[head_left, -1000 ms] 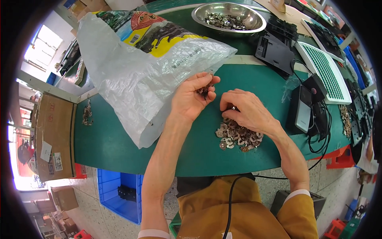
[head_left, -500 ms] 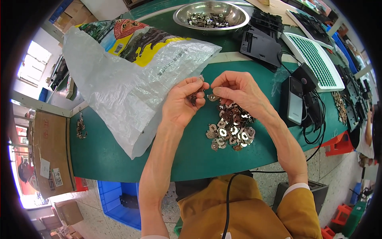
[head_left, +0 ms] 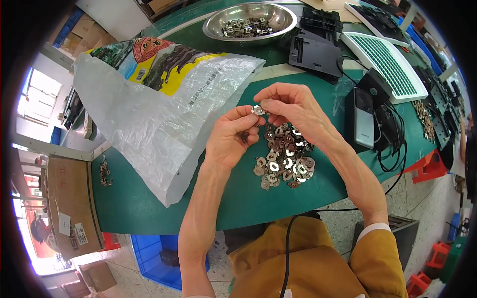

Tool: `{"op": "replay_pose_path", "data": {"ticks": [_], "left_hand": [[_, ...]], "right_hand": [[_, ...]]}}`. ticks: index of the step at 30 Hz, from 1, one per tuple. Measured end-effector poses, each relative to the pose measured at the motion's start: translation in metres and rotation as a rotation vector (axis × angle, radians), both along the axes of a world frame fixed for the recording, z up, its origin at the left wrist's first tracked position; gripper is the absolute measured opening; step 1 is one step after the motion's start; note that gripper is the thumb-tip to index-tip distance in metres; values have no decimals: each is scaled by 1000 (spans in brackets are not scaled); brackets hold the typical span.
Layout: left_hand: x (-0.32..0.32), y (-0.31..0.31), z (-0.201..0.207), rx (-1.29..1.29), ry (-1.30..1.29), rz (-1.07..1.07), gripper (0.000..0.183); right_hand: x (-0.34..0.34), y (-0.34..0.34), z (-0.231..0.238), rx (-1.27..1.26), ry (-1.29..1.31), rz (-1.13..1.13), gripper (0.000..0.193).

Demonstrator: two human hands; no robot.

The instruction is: The person sorts small metal rings by hand on a green workbench, inspecting them one by one.

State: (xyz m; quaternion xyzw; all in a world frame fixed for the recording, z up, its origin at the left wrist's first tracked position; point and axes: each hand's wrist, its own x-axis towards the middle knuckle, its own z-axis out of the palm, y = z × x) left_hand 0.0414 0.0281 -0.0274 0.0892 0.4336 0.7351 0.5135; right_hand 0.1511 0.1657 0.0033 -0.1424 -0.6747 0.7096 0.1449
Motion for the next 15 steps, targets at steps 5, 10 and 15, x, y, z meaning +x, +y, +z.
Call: {"op": "replay_pose_path", "data": {"ticks": [5, 10, 15], "left_hand": [[4, 7, 7, 23, 3, -25, 19], [0, 5, 11, 37, 38, 2, 21], [-4, -3, -9, 92, -1, -24, 19]], "right_hand": [[1, 6, 0, 31, -10, -21, 17], [-6, 3, 4, 90, 12, -44, 18], [-11, -14, 2, 237, 23, -74, 14]]}}
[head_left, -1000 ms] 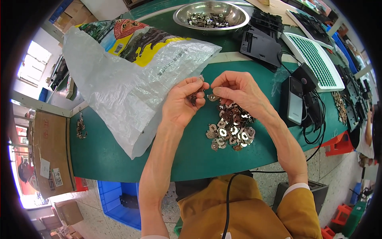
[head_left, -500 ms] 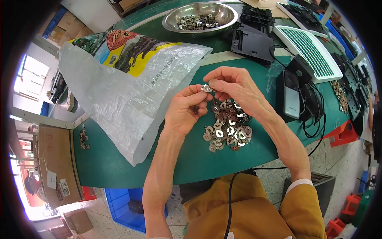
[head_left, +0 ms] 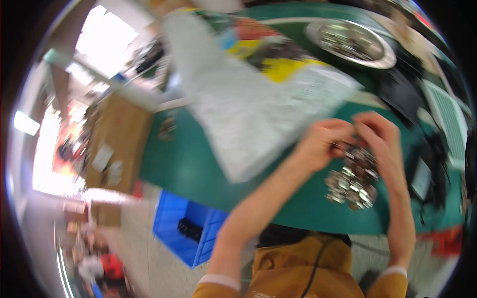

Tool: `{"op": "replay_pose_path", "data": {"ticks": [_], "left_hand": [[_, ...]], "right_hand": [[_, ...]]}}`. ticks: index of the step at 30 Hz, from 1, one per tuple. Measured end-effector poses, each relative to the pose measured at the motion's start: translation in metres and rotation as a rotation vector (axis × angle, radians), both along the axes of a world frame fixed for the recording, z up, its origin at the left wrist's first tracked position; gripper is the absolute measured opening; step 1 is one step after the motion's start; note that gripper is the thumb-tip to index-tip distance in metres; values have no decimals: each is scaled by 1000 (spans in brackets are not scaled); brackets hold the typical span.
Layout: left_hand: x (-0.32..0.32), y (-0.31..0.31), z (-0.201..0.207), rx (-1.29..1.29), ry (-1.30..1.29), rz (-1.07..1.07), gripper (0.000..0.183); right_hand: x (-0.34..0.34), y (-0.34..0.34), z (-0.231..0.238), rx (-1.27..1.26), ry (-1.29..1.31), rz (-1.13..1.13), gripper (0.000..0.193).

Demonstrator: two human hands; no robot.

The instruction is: The person sorts small metal rings by hand on a green workbench, inspecting them one by one.

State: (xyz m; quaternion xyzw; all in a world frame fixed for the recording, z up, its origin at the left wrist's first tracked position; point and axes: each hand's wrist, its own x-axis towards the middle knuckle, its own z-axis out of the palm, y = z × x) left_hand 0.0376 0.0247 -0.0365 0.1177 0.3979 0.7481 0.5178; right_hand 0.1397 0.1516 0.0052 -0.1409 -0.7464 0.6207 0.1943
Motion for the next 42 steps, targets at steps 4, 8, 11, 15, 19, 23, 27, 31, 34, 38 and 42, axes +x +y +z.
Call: {"op": "replay_pose_path", "data": {"ticks": [4, 8, 11, 15, 19, 23, 27, 31, 34, 38, 42], "left_hand": [[11, 17, -3, 18, -14, 24, 11], [9, 7, 4, 4, 13, 114, 8], [8, 8, 3, 35, -8, 91, 10], [6, 10, 4, 14, -1, 103, 10], [2, 11, 4, 43, -11, 108, 10], [-2, 7, 7, 32, -41, 137, 10], [3, 8, 12, 12, -75, 138, 9], [4, 8, 4, 0, -85, 118, 8], [10, 12, 2, -23, -49, 115, 8], [13, 23, 0, -4, -68, 51, 9], [2, 5, -5, 31, -85, 59, 14]], "right_hand": [[16, 3, 4, -20, -35, -52, 15], [10, -5, 2, -19, -3, -7, 16], [8, -3, -1, 5, -1, 10, 16], [6, 0, 0, 8, -20, 40, 16], [4, 5, -3, -50, -32, 61, 16], [2, 5, -4, -41, -18, 47, 16], [4, 6, -4, -82, -10, 14, 15], [4, -3, -1, -54, 3, 78, 13], [8, -2, 0, -14, -5, 106, 11], [14, 5, -3, 68, -38, 42, 9], [2, -19, 6, 57, -19, 50, 8]]}}
